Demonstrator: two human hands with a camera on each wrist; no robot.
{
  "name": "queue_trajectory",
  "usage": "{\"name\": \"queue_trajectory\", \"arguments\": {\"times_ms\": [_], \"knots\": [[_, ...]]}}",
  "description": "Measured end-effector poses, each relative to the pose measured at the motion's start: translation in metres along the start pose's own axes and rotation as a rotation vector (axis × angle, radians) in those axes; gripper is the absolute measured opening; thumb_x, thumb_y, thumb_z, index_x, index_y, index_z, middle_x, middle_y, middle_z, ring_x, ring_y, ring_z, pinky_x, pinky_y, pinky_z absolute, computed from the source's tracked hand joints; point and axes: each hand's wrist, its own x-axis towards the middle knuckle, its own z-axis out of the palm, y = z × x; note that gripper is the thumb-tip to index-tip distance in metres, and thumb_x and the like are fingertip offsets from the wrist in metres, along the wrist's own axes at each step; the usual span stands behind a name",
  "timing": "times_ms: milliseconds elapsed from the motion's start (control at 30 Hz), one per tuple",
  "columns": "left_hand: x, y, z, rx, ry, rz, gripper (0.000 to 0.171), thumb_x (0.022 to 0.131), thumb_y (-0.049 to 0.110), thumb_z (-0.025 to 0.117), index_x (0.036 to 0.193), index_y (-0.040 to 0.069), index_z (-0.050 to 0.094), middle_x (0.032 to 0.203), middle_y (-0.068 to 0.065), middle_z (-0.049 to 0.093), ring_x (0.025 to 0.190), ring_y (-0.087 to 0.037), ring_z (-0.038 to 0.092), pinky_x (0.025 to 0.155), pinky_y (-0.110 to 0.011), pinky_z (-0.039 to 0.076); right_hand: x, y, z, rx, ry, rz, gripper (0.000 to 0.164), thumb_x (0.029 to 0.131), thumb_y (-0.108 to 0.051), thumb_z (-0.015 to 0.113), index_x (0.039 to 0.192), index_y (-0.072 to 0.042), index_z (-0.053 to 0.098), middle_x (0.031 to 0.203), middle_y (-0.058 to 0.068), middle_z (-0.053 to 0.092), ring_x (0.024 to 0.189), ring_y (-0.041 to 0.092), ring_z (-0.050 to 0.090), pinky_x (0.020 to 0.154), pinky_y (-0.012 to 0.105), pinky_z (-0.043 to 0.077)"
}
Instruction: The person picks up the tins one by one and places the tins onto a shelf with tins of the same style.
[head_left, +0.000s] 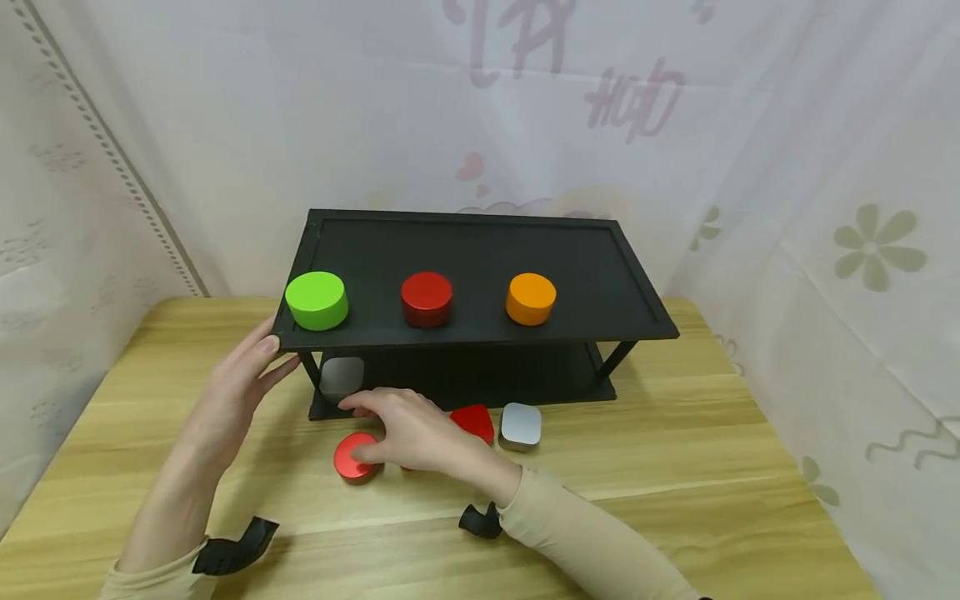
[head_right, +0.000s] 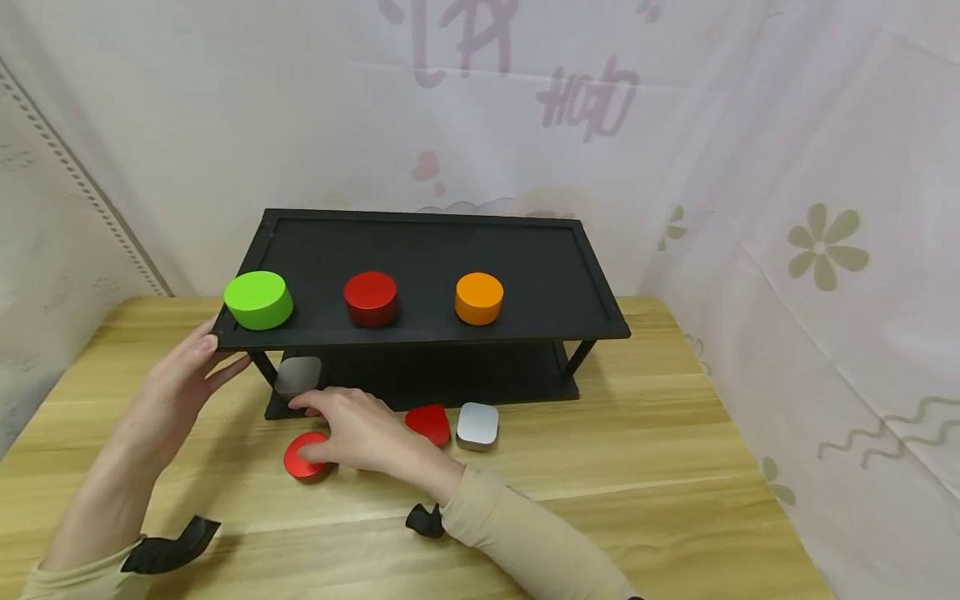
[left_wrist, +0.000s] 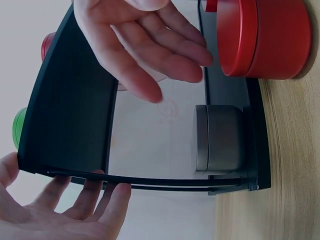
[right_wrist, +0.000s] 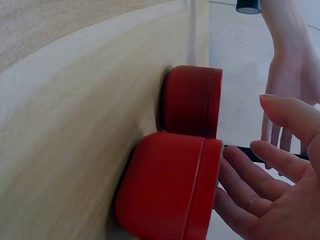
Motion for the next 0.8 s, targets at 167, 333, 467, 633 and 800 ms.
{"name": "queue_trajectory", "arguments": {"times_ms": [167,333,467,633,800], "knots": [[-0.002,0.001,-0.001,0.010,0.000,-0.006,0.048,0.112,0.025,0.039,0.159,0.016,0.040,0.160,0.008,0.042,0.143,0.004,0.039,0.106,-0.007,0.048,0.003,-0.001,0.008,-0.048,-0.033,0.021,0.057,0.090,-0.028,0.078,0.144,-0.024,0.059,0.131,-0.007,0.068,0.111,0.003,0.063,0.088,0.012,0.053],[-0.001,0.002,0.000,0.012,-0.002,-0.003,0.048,0.112,0.025,0.040,0.159,0.016,0.040,0.161,0.008,0.041,0.143,0.004,0.038,0.106,-0.008,0.048,0.004,-0.001,0.013,-0.116,-0.045,0.042,0.060,0.089,-0.034,0.079,0.145,-0.028,0.058,0.133,-0.010,0.066,0.108,0.002,0.058,0.086,0.013,0.051],[-0.002,0.002,-0.001,0.002,-0.004,0.010,0.048,0.112,0.023,0.040,0.159,0.015,0.040,0.160,0.008,0.042,0.143,0.003,0.039,0.107,-0.008,0.048,0.004,-0.002,0.017,-0.153,-0.063,0.054,0.062,0.088,-0.039,0.081,0.145,-0.029,0.058,0.134,-0.012,0.065,0.109,0.002,0.058,0.088,0.013,0.052],[-0.002,0.000,-0.002,-0.004,-0.003,0.009,0.047,0.112,0.022,0.039,0.159,0.016,0.040,0.160,0.008,0.042,0.142,0.003,0.040,0.106,-0.008,0.049,0.004,-0.002,0.020,-0.175,-0.071,0.051,0.061,0.087,-0.039,0.082,0.143,-0.029,0.060,0.130,-0.012,0.067,0.106,0.001,0.058,0.086,0.012,0.050],[-0.001,-0.001,-0.001,-0.003,0.004,0.003,0.047,0.112,0.022,0.040,0.159,0.016,0.041,0.160,0.007,0.041,0.142,0.003,0.040,0.105,-0.008,0.049,0.004,-0.001,0.022,-0.187,-0.080,0.037,0.061,0.085,-0.038,0.084,0.142,-0.028,0.062,0.125,-0.012,0.068,0.099,0.000,0.057,0.077,0.009,0.048]]}}
